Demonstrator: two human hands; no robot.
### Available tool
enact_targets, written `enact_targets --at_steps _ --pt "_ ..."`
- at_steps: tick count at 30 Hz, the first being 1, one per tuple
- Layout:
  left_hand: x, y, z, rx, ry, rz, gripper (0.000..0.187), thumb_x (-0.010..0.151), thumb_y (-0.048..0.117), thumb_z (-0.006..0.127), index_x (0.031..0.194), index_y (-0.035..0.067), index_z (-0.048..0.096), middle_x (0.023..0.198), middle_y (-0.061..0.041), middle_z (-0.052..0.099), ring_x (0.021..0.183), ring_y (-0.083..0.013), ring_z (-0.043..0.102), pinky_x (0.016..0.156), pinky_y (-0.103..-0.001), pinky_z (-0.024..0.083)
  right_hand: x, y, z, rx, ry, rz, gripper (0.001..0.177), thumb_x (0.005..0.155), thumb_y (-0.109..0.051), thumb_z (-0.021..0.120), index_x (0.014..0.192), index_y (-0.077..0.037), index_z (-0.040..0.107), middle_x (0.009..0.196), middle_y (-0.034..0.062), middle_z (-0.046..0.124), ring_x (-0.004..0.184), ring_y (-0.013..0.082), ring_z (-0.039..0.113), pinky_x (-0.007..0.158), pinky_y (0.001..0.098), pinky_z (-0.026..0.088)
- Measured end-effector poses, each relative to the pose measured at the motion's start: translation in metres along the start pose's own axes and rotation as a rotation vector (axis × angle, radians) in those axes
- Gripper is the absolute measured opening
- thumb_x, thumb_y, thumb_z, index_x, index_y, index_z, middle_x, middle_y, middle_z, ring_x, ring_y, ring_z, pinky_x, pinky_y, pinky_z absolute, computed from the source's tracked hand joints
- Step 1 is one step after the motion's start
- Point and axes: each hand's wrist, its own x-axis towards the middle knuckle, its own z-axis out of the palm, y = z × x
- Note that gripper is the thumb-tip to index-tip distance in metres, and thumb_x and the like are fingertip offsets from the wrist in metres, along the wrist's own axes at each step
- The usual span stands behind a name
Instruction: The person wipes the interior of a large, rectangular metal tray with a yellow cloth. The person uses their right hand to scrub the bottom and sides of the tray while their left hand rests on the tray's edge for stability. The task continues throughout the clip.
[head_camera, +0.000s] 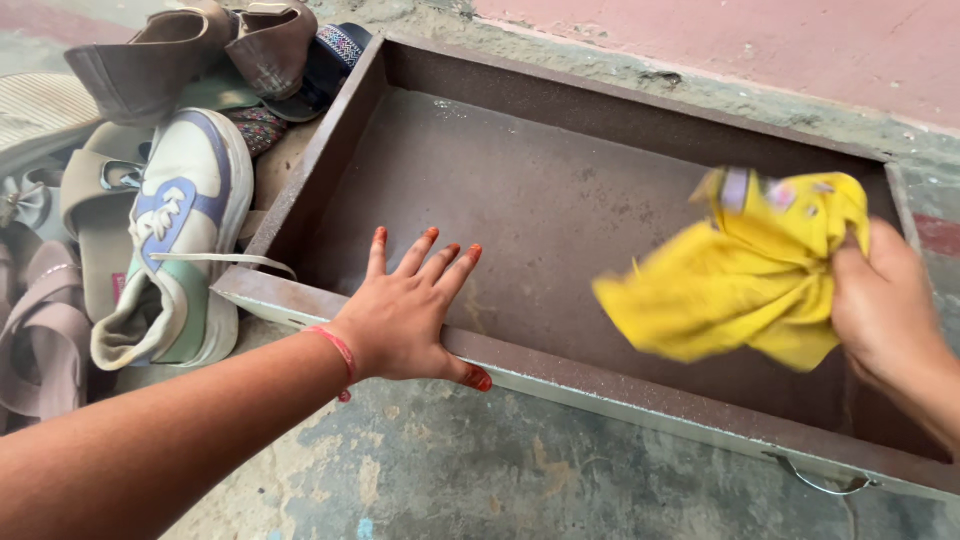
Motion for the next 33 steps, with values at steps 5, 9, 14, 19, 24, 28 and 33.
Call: enact_targets --at_steps 5,9,14,19,24,28,33 --pt "0.003 0.0 0.001 0.059 0.018 0.021 0.15 0.055 0.103 0.054 0.16 0.004 0.009 0.163 -0.024 0.02 0.155 -0.0417 0.002 0.107 -0.076 -0.012 0.013 -0.038 0.005 -1.042 -0.546 0.404 0.046 0.098 -0.034 0.067 0.142 -0.019 0.066 0.122 0.0146 0.068 0.114 0.0429 0.054 0.097 0.0525 0.043" --pt "0.012 -0.007 0.004 0.07 0.115 0.134 0.151 0.054 0.105 0.049 0.16 0.005 0.011 0.164 -0.025 0.021 0.155 -0.042 0.003 0.107 -0.075 -0.014 0.002 -0.026 0.028 -1.282 -1.084 0.093 0.069 0.089 -0.056 0.07 0.151 -0.035 0.047 0.168 -0.0083 0.016 0.16 0.0218 0.003 0.129 0.0451 0.014" --pt "0.015 -0.013 0.013 0.004 0.131 0.218 0.143 0.06 0.103 0.049 0.158 0.006 0.013 0.164 -0.024 0.025 0.153 -0.0432 0.006 0.107 -0.077 -0.011 -0.014 0.022 0.047 -1.209 -1.308 -0.485 0.076 0.099 -0.048 0.046 0.166 -0.04 0.011 0.175 -0.0031 -0.01 0.156 0.0228 -0.009 0.121 0.0506 -0.002" --pt "0.014 -0.013 0.014 -0.057 0.096 0.238 0.14 0.063 0.1 0.053 0.157 0.004 0.013 0.163 -0.025 0.026 0.154 -0.0454 0.007 0.109 -0.077 -0.007 -0.003 0.048 0.071 -0.792 -1.349 -0.868 0.064 0.106 -0.036 0.044 0.165 -0.024 0.023 0.173 0.007 0.009 0.161 0.0272 0.006 0.125 0.0574 -0.002" --pt "0.013 -0.013 0.013 -0.095 0.133 0.255 0.141 0.065 0.099 0.056 0.156 0.0 0.014 0.159 -0.029 0.028 0.152 -0.0487 0.01 0.11 -0.08 -0.004 0.009 0.037 0.129 -0.638 -1.371 -1.142 0.027 0.104 -0.031 0.043 0.128 -0.022 0.052 0.176 0.0073 0.015 0.161 0.026 0.011 0.125 0.0564 0.0" --pt "0.013 -0.014 0.017 -0.1 0.26 0.28 0.141 0.063 0.096 0.06 0.154 -0.003 0.018 0.152 -0.03 0.032 0.151 -0.0489 0.016 0.11 -0.08 0.0 0.014 0.018 0.194 -0.511 -1.256 -1.257 0.054 0.098 -0.029 0.048 0.149 -0.013 0.055 0.173 0.0083 0.021 0.159 0.026 0.016 0.125 0.0567 0.003" --pt "0.016 -0.017 0.029 -0.102 0.416 0.315 0.131 0.068 0.088 0.063 0.16 0.003 0.022 0.156 -0.025 0.036 0.151 -0.0438 0.02 0.111 -0.074 0.004 0.027 0.004 0.27 -0.454 -1.42 -0.931 0.045 0.106 -0.03 0.044 0.148 -0.018 0.056 0.166 0.0034 0.039 0.16 0.0258 0.027 0.13 0.0521 0.018"
